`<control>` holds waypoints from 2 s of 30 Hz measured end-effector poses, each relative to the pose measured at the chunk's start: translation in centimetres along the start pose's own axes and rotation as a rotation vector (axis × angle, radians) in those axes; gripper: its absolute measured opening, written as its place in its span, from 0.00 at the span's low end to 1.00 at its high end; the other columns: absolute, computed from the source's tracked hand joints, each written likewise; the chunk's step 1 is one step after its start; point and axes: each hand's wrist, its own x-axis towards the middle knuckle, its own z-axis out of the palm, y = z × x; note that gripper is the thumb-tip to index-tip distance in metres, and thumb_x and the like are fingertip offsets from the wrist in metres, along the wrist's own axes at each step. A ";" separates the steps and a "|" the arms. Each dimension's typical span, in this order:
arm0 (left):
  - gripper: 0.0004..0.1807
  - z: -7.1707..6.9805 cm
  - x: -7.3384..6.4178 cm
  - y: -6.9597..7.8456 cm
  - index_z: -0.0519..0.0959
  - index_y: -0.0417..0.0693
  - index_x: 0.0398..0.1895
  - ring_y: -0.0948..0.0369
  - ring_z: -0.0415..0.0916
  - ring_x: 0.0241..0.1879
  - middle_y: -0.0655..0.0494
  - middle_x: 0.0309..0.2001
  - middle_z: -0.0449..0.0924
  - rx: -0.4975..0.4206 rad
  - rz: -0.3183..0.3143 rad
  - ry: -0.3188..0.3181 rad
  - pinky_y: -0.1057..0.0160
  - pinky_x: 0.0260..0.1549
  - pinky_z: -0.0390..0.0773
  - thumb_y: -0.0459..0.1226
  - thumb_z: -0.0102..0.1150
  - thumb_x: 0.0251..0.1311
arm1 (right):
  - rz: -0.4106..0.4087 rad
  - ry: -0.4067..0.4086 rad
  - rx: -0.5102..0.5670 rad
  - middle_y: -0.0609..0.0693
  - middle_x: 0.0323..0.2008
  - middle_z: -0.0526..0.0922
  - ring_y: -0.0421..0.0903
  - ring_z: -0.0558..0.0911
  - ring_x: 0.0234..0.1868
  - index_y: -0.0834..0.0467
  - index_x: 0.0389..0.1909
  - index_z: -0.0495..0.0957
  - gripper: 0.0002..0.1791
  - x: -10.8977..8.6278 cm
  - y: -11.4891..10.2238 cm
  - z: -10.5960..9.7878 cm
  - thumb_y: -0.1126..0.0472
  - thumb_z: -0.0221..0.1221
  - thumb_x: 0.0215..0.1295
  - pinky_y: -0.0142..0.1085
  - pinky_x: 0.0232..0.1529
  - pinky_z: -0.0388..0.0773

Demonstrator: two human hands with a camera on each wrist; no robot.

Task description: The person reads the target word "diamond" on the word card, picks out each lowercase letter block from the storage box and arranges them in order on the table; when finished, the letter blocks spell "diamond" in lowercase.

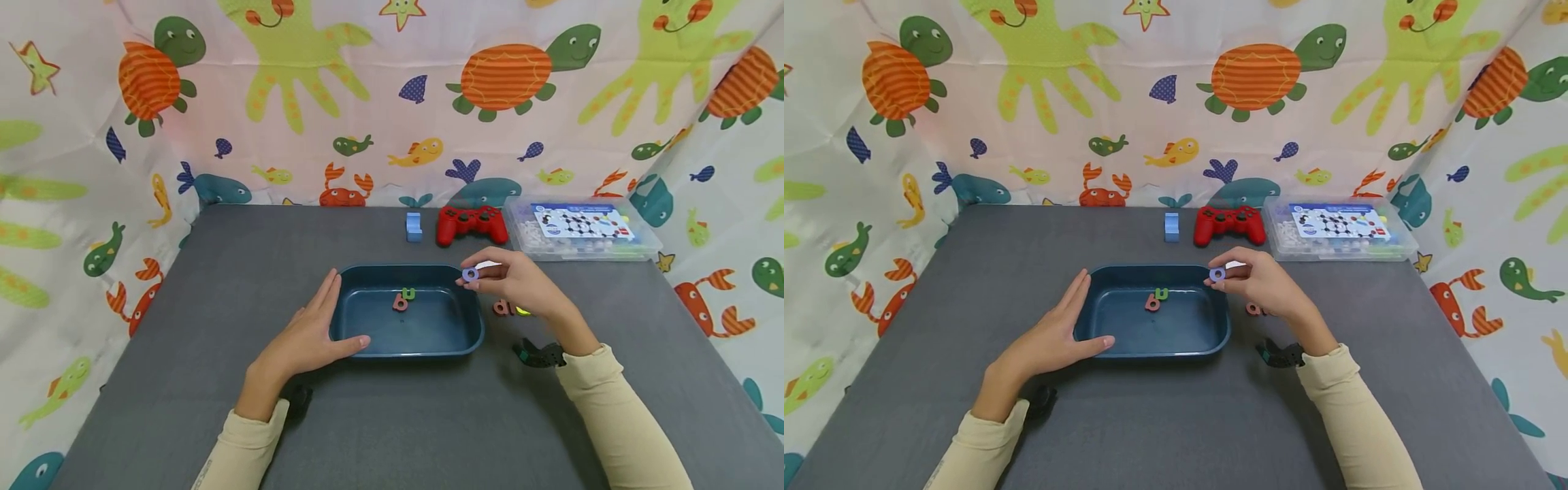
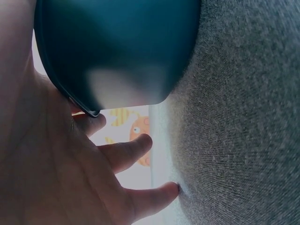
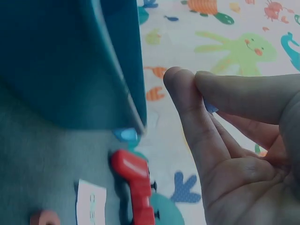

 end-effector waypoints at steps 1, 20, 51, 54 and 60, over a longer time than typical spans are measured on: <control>0.70 0.0 0.0 0.0 0.35 0.49 0.89 0.43 0.39 0.85 0.56 0.88 0.27 0.002 -0.001 0.001 0.23 0.73 0.43 0.69 0.67 0.60 | 0.007 0.007 0.001 0.60 0.51 0.89 0.60 0.89 0.53 0.65 0.63 0.80 0.18 -0.3 0.2 -0.3 0.68 0.65 0.75 0.39 0.49 0.87; 0.69 -0.1 0.1 0.1 0.34 0.49 0.89 0.37 0.42 0.83 0.56 0.88 0.26 0.001 -0.014 -0.007 0.23 0.72 0.44 0.67 0.68 0.61 | 0.105 0.157 -0.279 0.63 0.59 0.83 0.58 0.85 0.52 0.62 0.63 0.82 0.19 -5.2 3.0 -4.3 0.62 0.67 0.75 0.28 0.47 0.80; 0.69 0.0 0.1 0.1 0.34 0.51 0.89 0.37 0.42 0.83 0.57 0.88 0.26 0.002 -0.019 -0.008 0.22 0.72 0.44 0.69 0.66 0.61 | 0.212 0.164 -0.470 0.60 0.50 0.86 0.54 0.82 0.48 0.63 0.60 0.83 0.16 -9.9 10.5 -9.0 0.60 0.66 0.77 0.32 0.42 0.79; 0.69 0.0 0.1 0.1 0.34 0.51 0.89 0.37 0.42 0.83 0.57 0.88 0.26 0.000 -0.023 -0.012 0.23 0.72 0.45 0.69 0.66 0.61 | 0.209 0.156 -0.473 0.55 0.45 0.84 0.49 0.78 0.43 0.63 0.58 0.84 0.15 -9.8 11.3 -8.9 0.61 0.67 0.76 0.34 0.39 0.76; 0.68 0.0 0.1 0.2 0.34 0.51 0.89 0.40 0.42 0.84 0.56 0.88 0.26 -0.008 -0.018 -0.018 0.24 0.73 0.44 0.68 0.66 0.62 | 0.136 0.173 -0.484 0.53 0.42 0.81 0.45 0.75 0.39 0.64 0.55 0.85 0.13 -9.6 12.0 -8.8 0.65 0.69 0.72 0.33 0.37 0.72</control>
